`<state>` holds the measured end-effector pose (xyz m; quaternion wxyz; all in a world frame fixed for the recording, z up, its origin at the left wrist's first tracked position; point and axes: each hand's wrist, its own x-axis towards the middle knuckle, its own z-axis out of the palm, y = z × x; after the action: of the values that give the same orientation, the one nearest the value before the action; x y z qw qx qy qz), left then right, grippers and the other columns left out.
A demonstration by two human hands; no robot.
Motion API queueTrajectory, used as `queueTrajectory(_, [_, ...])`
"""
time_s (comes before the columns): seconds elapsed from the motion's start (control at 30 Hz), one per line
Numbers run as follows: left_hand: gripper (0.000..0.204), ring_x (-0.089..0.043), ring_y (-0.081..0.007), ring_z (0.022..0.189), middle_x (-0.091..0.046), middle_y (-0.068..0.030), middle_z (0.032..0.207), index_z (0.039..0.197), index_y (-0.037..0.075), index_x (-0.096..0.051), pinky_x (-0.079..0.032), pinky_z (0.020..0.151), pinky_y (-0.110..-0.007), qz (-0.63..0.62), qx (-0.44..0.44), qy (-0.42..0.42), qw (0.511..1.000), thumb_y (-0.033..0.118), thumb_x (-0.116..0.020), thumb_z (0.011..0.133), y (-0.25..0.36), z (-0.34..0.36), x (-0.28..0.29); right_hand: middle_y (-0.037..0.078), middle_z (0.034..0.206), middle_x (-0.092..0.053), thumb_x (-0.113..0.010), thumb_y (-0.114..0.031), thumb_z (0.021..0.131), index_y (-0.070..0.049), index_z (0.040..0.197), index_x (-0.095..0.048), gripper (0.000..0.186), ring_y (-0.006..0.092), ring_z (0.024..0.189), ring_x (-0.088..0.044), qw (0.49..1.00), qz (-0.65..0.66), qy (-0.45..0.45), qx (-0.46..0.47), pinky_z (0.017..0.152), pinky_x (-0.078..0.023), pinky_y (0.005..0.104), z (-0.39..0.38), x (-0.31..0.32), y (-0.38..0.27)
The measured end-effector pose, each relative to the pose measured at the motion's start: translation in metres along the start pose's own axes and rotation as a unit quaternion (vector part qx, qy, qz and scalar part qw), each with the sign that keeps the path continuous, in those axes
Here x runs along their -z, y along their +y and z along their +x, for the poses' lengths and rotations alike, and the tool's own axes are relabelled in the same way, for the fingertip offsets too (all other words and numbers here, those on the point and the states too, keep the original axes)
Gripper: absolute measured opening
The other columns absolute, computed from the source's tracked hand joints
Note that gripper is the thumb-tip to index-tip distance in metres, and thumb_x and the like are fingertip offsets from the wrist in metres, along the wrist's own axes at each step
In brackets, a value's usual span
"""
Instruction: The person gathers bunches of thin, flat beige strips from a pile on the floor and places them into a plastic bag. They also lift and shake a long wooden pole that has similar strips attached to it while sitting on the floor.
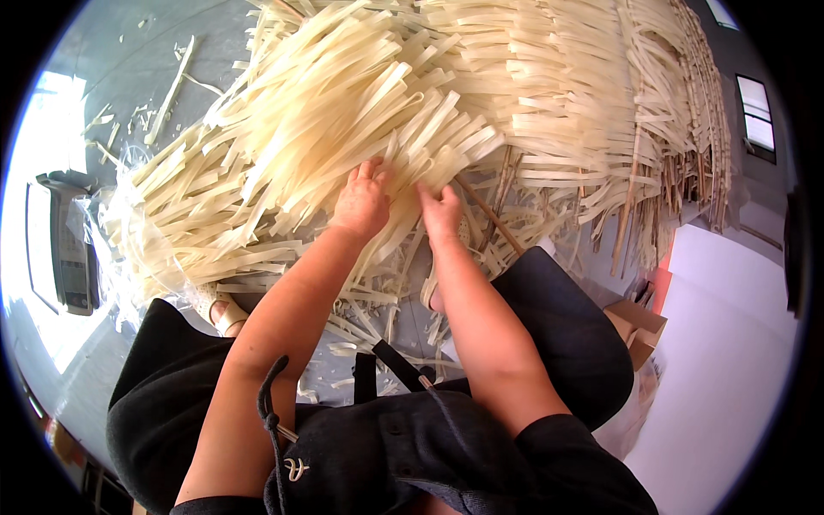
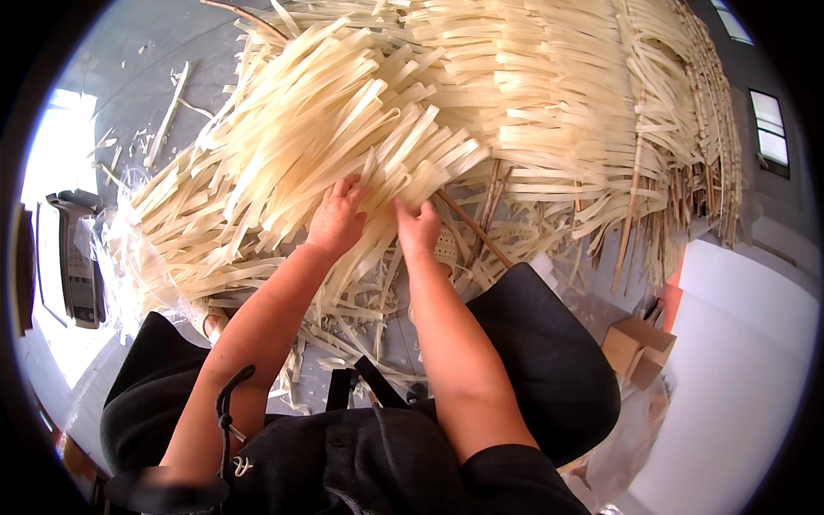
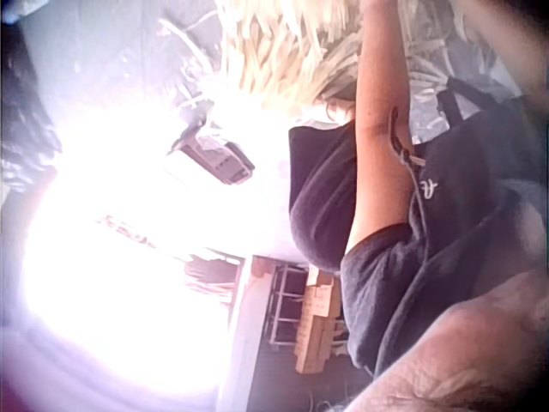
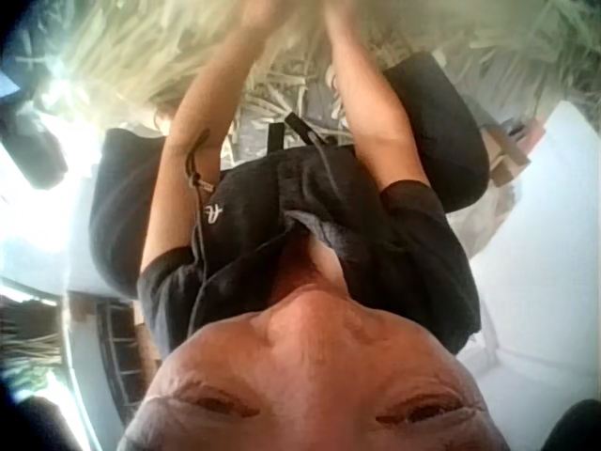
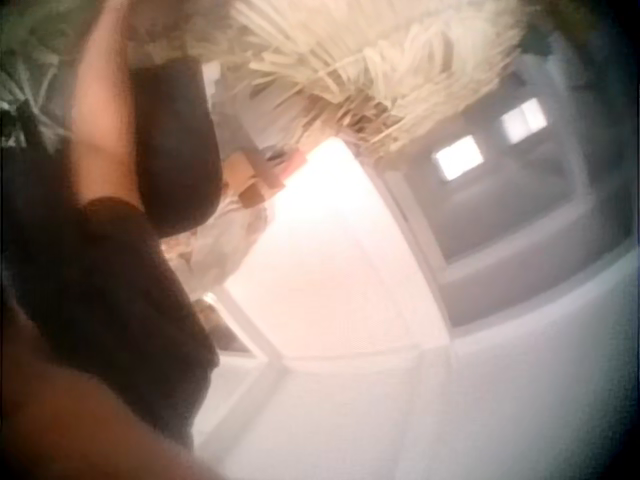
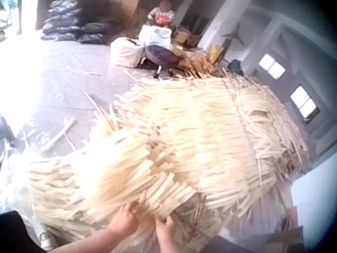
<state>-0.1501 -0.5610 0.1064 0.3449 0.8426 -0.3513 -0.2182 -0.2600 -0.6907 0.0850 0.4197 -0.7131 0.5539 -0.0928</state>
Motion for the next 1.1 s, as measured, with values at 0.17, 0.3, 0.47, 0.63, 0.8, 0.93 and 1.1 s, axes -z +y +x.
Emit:
queueTrajectory(0.17, [0.056,-0.046,-0.0333,0.120,-0.048,-0.0126,0.131,0.132,0.009,-0.047,-0.042,0.099,-0.040,-0.091,0.018,0.018,0.996,0.003,-0.058,0.077,0.003,0.013,0.018,0.007,0.112,-0.063,-0.071,-0.036,0.084,-0.001,0.114,-0.060,0.048,0.0156,0.103,-0.056,0.992,0.098,0.005,-0.074,0.092,-0.041,0.0305,0.021,0.031,-0.009])
queueTrajectory(0.3, [0.069,-0.045,-0.0366,0.121,-0.050,-0.0170,0.130,0.140,0.007,-0.035,-0.038,0.104,-0.041,-0.021,0.047,0.025,0.998,0.008,-0.062,0.077,0.004,0.010,0.000,0.017,0.127,-0.053,-0.079,-0.047,0.072,0.001,0.129,-0.044,0.082,0.0244,0.111,-0.054,0.980,0.157,0.018,-0.118,0.097,-0.041,0.0344,0.018,0.010,-0.018])
queueTrajectory(0.47, [0.067,-0.048,-0.0357,0.120,-0.051,-0.0196,0.130,0.140,0.006,-0.037,-0.040,0.103,-0.041,-0.074,0.060,-0.053,0.994,0.008,-0.059,0.077,0.018,-0.007,-0.016,0.018,0.130,-0.048,-0.084,-0.037,0.069,0.003,0.134,-0.037,0.090,0.0257,0.117,-0.050,0.976,0.169,-0.070,-0.117,0.102,-0.039,0.0365,-0.002,-0.019,-0.045])
queueTrajectory(0.63, [0.057,-0.052,-0.0336,0.117,-0.055,-0.0192,0.126,0.132,0.002,-0.046,-0.042,0.101,-0.039,-0.045,0.048,-0.033,0.997,0.001,-0.052,0.076,0.028,-0.016,-0.018,0.012,0.121,-0.056,-0.079,-0.022,0.075,0.002,0.126,-0.049,0.064,0.0195,0.110,-0.054,0.940,0.302,-0.081,-0.136,0.094,-0.043,0.0315,0.000,-0.007,-0.021])
queueTrajectory(0.8, [0.047,-0.043,-0.0364,0.127,-0.048,-0.0199,0.135,0.130,0.003,-0.049,-0.038,0.105,-0.042,0.015,-0.038,0.116,0.992,0.010,-0.057,0.084,0.030,0.022,0.006,0.018,0.134,-0.048,-0.076,-0.051,0.073,0.003,0.137,-0.041,0.091,0.0263,0.119,-0.048,0.946,0.176,-0.215,-0.165,0.100,-0.039,0.0368,0.032,0.008,-0.058])
queueTrajectory(0.93, [0.049,-0.029,-0.0317,0.138,-0.032,-0.0132,0.148,0.133,0.009,-0.048,-0.029,0.111,-0.047,0.135,-0.134,0.078,0.979,0.019,-0.057,0.086,0.055,0.020,0.008,0.023,0.121,-0.058,-0.066,-0.063,0.075,0.002,0.122,-0.056,0.081,0.0303,0.108,-0.057,0.969,0.025,-0.189,-0.161,0.095,-0.044,0.0394,0.059,0.092,-0.075])
queueTrajectory(1.1, [0.051,-0.016,-0.0264,0.144,-0.020,-0.0074,0.155,0.137,0.021,-0.047,-0.012,0.114,-0.057,0.220,-0.237,-0.103,0.941,0.022,-0.052,0.086,0.080,0.007,-0.048,0.021,0.101,-0.064,-0.061,-0.040,0.085,-0.006,0.107,-0.057,0.042,0.0410,0.095,-0.061,0.914,-0.378,-0.110,0.098,0.082,-0.049,0.0447,0.061,0.093,0.045])
